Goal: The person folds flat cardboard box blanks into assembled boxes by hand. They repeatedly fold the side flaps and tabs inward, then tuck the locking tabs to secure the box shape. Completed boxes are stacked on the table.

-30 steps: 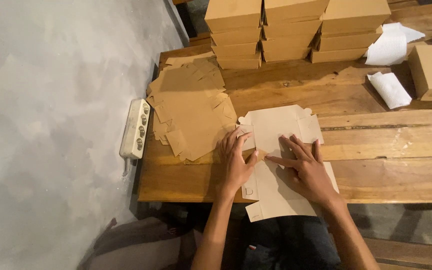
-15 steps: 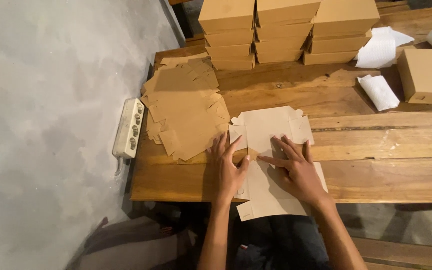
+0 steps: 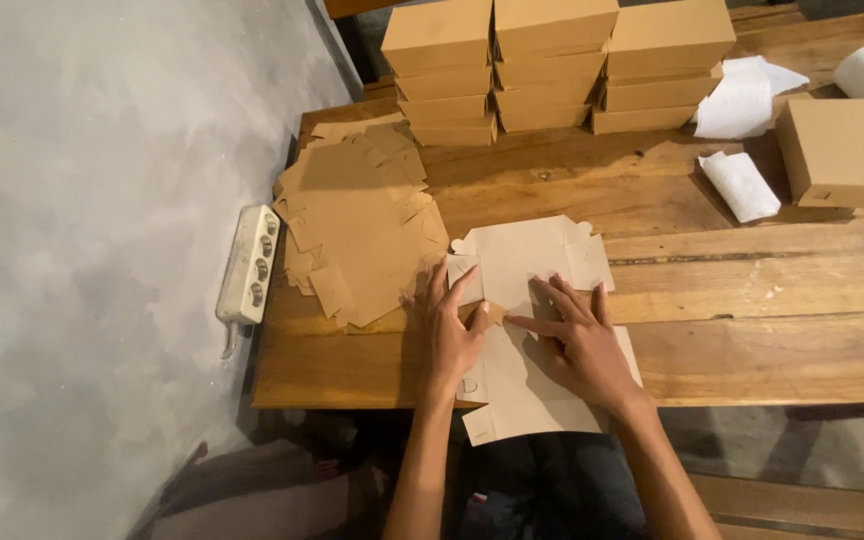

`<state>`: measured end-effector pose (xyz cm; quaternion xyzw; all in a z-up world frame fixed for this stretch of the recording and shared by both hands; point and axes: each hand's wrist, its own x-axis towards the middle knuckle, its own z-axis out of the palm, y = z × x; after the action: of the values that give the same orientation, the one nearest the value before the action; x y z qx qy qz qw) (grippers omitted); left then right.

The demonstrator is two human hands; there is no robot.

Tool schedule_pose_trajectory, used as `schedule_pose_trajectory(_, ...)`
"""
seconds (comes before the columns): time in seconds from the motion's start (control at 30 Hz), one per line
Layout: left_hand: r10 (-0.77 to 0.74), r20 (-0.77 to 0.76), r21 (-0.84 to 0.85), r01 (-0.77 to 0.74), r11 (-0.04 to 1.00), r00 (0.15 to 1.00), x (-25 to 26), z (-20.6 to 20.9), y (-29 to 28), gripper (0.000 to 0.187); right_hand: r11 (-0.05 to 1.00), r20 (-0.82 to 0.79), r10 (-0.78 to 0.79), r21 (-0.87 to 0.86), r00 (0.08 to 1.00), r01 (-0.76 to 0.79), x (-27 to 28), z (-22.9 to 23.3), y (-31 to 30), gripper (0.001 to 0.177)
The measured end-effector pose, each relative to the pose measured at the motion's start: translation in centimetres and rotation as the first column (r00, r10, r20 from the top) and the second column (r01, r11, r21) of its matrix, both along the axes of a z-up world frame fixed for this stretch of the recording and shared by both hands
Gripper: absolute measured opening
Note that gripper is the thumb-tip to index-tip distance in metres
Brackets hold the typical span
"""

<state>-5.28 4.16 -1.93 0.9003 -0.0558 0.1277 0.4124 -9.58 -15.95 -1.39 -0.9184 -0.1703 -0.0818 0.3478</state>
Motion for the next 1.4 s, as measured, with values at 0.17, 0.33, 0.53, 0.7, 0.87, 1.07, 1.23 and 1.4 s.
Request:
schedule_pose_trajectory(0.17, -0.037, -0.087, 0.023, 0.039, 0.999, 0.996, -1.8, 1.5, 0.5, 0.054, 1.000, -0.016, -0.010, 0.028, 1.000, 0.010, -0.2, 0.1, 0.2, 0.053)
schedule_pose_trajectory(0.33, 0.003, -0.037, -0.049, -0.004, 0.999, 0.999, -3.5, 1.5, 0.6, 0.056, 1.000, 0.003, -0.010, 0.017, 1.000, 0.009, 0.0, -0.6, 0.0, 0.054)
schedule_pose_trajectory(0.53, 0.018, -0.019, -0.147, -0.021, 0.989, 1.000, -2.0, -0.6, 0.6, 0.060, 1.000, -0.020, -0.018, 0.026, 1.000, 0.018, -0.1, 0.1, 0.1, 0.050)
schedule_pose_trajectory(0.7, 0.016, -0.041, -0.044, -0.018, 0.999, 0.999, -0.3, -2.0, 0.8, 0.062, 0.999, -0.030, -0.019, 0.045, 0.999, 0.021, -0.4, -0.1, 0.2, 0.050)
schedule_pose_trajectory(0.87, -0.009, 0.050, -0.076, 0.012, 0.997, 0.999, 1.5, -0.6, 0.1, 0.060, 0.999, -0.038, -0.014, 0.052, 0.999, 0.016, 0.1, 0.6, 0.1, 0.050)
schedule_pose_trajectory(1.07, 0.009, 0.060, -0.034, -0.007, 0.999, 0.998, 1.1, -1.5, 0.1, 0.058, 0.998, -0.028, -0.011, 0.056, 1.000, 0.013, -0.2, 0.0, 0.0, 0.048)
schedule_pose_trajectory(1.23, -0.021, 0.009, -0.103, 0.022, 0.994, 1.000, -0.3, -0.9, 0.5, 0.060, 0.999, -0.059, -0.011, 0.035, 0.998, 0.013, -0.3, 0.9, 0.1, 0.048)
schedule_pose_trajectory(1.4, -0.013, -0.020, -0.145, 0.010, 0.989, 1.000, -2.8, 0.4, 0.6, 0.058, 0.999, -0.088, -0.015, 0.038, 0.996, 0.018, -0.5, 1.6, 0.3, 0.047)
